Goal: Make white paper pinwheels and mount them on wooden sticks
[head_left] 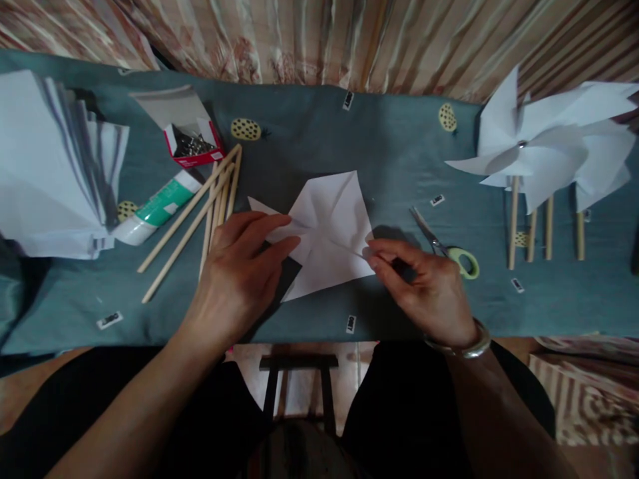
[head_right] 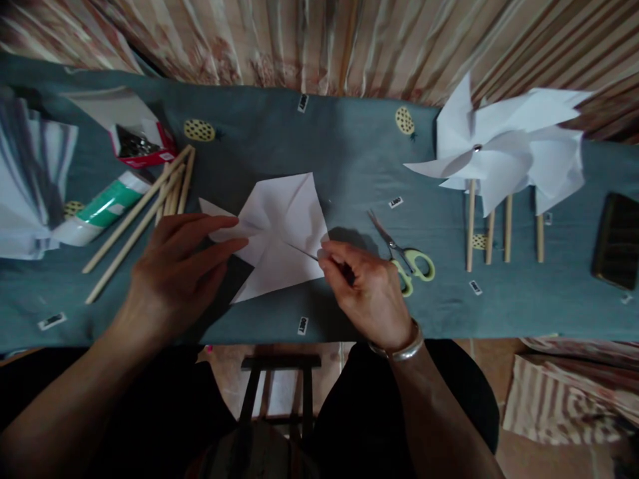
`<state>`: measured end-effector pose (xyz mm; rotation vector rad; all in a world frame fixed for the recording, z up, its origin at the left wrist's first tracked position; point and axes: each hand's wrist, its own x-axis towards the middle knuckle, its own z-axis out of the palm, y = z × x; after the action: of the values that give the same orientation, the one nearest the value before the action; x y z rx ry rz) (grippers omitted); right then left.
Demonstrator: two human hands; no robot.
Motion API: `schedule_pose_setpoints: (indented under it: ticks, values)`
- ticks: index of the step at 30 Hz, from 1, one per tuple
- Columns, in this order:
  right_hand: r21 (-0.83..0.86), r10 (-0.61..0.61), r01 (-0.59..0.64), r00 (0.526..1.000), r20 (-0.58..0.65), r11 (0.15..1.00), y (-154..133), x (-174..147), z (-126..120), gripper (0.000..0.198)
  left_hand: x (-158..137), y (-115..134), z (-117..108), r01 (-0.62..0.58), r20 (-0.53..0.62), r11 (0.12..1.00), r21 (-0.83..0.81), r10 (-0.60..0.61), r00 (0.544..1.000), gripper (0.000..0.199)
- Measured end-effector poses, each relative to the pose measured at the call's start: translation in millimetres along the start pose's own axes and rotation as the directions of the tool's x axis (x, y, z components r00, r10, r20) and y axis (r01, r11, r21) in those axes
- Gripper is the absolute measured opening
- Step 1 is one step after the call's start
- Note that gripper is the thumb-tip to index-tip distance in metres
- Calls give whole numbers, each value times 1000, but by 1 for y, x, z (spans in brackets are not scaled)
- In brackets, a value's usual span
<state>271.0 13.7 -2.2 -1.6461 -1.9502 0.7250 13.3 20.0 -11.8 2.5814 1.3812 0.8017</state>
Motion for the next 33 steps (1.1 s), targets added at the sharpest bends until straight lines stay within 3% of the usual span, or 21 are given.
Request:
schedule_pose_setpoints:
  ticks: [8,16,21,24,28,33]
  values:
    - [82,14,-22,995,103,996,-2,-6,-3,14,-5,36,16,-106,68,989,-102,113,991,25]
    - [344,124,-179,977,174,922,-11,-10,6,17,-2,39,22,-94,82,993,-77,100,992,18]
    - [352,146,-232,956,255,907,-16,-14,7,21,-1,41,21,-116,77,990,-76,122,990,11]
    - [309,110,-187,962,250,933,-14,-15,5,20,-2,42,21,-139,83,987,-81,145,986,9]
    - [190,37,-64,989,144,980,-5,-13,0,21,-4,41,20,-140,82,984,-107,149,985,12]
    - [122,-200,182,968,153,976,0,-7,-2,38,-6,39,19,-111,71,982,-156,123,990,12]
